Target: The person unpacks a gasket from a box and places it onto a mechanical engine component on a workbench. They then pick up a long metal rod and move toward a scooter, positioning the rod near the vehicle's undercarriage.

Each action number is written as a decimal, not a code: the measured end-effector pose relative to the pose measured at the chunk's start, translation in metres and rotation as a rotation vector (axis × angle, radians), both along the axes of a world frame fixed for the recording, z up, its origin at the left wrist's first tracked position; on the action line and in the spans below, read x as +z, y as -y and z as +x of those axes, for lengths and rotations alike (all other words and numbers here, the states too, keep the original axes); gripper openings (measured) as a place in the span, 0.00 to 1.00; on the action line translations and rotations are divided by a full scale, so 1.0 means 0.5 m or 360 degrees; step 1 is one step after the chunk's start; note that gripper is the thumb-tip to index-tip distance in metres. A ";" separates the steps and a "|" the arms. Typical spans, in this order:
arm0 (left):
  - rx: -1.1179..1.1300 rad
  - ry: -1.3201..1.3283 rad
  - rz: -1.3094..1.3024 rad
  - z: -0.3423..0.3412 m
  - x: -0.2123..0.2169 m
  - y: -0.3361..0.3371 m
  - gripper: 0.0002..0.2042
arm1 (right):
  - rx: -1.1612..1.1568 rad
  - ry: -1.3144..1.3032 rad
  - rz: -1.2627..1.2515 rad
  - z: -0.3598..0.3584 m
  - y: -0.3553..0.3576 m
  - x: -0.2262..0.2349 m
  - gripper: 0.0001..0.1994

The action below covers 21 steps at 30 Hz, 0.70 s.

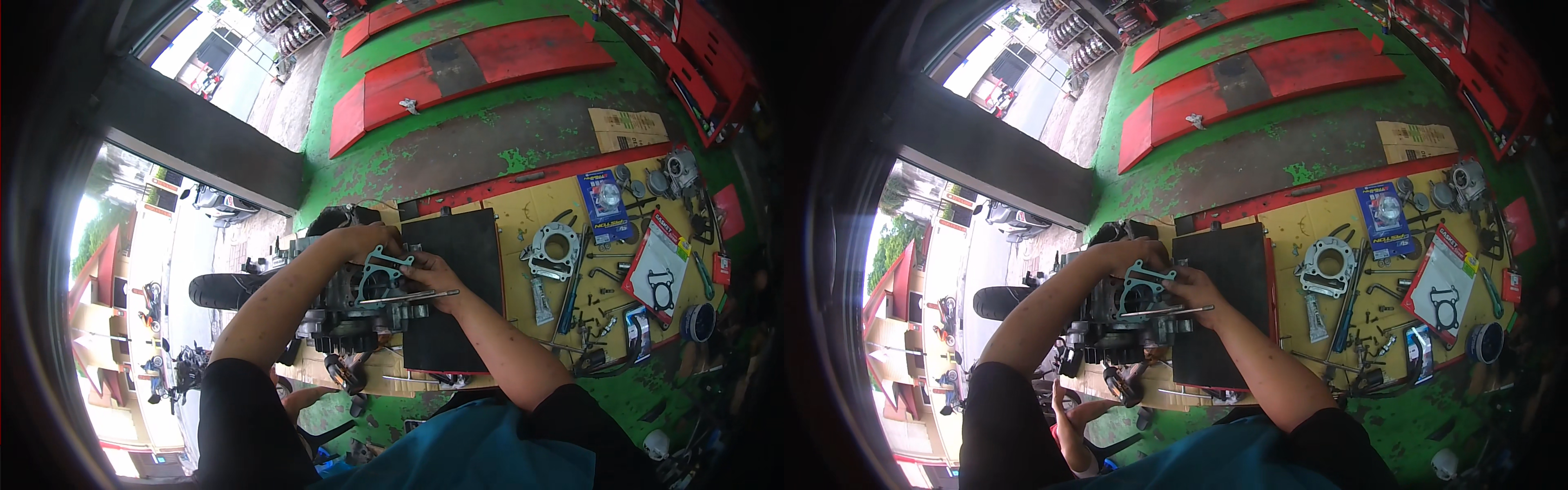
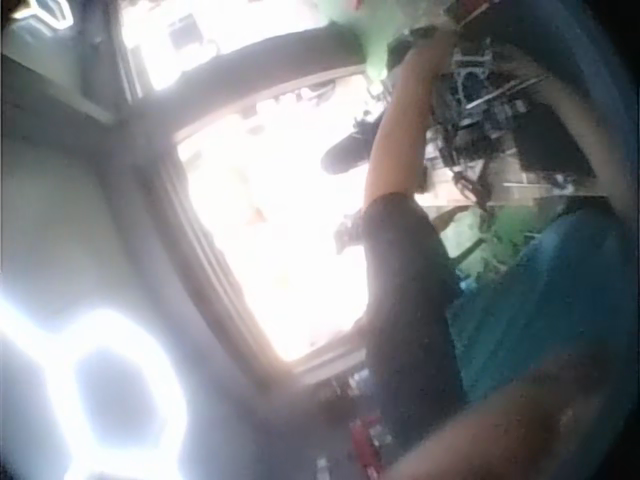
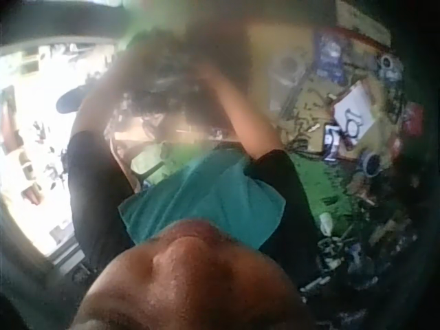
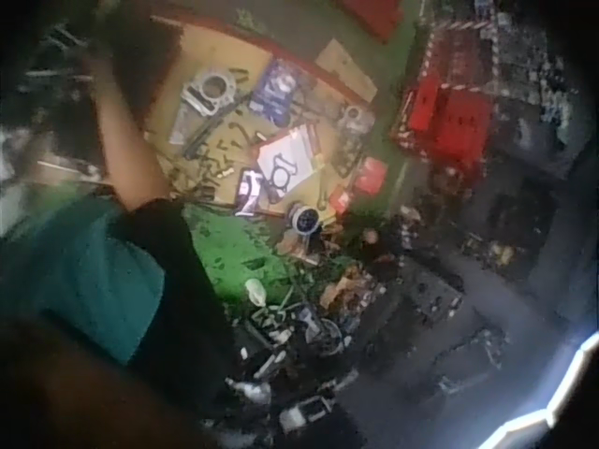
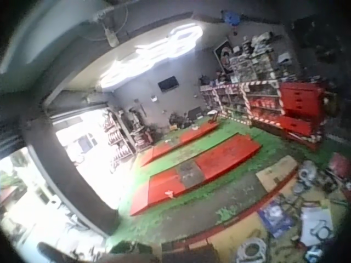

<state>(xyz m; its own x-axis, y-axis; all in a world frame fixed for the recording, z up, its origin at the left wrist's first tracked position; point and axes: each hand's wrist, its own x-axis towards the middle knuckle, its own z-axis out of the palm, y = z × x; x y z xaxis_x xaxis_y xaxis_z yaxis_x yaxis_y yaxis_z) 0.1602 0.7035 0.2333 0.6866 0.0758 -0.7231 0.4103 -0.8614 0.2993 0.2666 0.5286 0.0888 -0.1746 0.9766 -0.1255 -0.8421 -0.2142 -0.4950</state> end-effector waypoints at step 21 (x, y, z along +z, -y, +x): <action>0.0083 0.0221 -0.0508 -0.011 -0.029 -0.045 0.15 | -0.1020 0.2196 0.0947 0.043 0.020 0.077 0.14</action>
<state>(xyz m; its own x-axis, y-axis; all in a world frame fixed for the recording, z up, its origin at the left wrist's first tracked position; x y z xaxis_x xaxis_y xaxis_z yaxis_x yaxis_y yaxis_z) 0.1545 0.7262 0.2190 0.7810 -0.1014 -0.6162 0.3879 -0.6945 0.6059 0.2879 0.5184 0.1274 0.1742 0.8060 0.5657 0.4128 0.4618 -0.7851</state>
